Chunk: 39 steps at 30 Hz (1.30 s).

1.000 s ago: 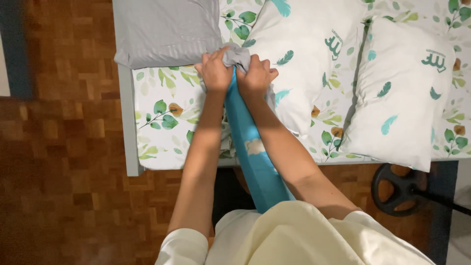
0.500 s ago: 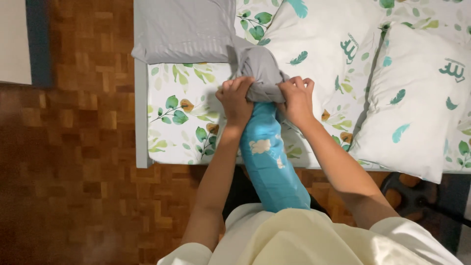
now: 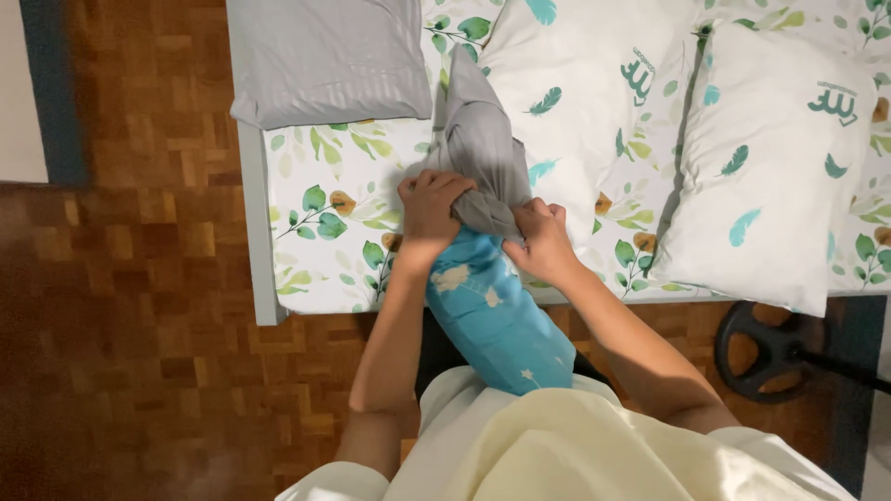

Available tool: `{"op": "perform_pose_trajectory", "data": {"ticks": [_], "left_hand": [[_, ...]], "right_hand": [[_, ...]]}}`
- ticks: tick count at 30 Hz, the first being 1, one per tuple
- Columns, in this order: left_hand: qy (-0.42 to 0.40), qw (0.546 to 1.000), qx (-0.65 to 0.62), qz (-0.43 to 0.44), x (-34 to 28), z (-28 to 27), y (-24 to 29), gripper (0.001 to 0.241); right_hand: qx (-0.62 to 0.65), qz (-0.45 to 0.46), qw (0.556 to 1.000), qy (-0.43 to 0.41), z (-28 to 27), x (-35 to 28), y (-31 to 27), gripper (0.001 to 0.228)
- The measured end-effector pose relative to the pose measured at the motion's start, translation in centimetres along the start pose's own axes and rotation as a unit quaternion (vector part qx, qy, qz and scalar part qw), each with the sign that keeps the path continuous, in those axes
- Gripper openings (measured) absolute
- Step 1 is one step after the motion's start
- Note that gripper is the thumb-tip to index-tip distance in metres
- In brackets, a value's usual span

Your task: The person puts a blue pillow into a gray pillowcase. They hold the pillow and case, insert the pillow, and then pull the case over the pillow to cover it completely.

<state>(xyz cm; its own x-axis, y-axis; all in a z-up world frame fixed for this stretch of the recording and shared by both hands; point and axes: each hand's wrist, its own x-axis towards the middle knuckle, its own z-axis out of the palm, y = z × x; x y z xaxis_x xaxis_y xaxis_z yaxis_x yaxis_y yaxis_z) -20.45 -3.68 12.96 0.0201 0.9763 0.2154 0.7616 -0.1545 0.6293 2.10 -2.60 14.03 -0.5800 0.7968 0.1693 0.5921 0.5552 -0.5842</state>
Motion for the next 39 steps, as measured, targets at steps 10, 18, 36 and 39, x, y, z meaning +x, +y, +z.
{"op": "perform_pose_trajectory", "data": {"ticks": [10, 18, 36, 39], "left_hand": [[-0.212, 0.972, 0.096, 0.030, 0.9, -1.7, 0.7, 0.053], [-0.253, 0.963, 0.082, 0.047, 1.3, -3.8, 2.5, 0.048], [-0.095, 0.987, -0.126, -0.009, 0.7, -4.4, 0.1, 0.062], [-0.160, 0.972, -0.168, -0.018, 1.0, -5.5, -0.6, 0.076]], "right_hand": [[0.084, 0.258, 0.962, 0.018, -2.5, 7.0, 0.6, 0.033], [-0.042, 0.262, 0.961, -0.074, 1.6, 9.7, 5.8, 0.034], [0.043, 0.143, 0.989, 0.007, 0.5, 6.0, -2.3, 0.025], [0.051, 0.181, 0.982, -0.009, 0.1, 5.5, -2.2, 0.022]]}}
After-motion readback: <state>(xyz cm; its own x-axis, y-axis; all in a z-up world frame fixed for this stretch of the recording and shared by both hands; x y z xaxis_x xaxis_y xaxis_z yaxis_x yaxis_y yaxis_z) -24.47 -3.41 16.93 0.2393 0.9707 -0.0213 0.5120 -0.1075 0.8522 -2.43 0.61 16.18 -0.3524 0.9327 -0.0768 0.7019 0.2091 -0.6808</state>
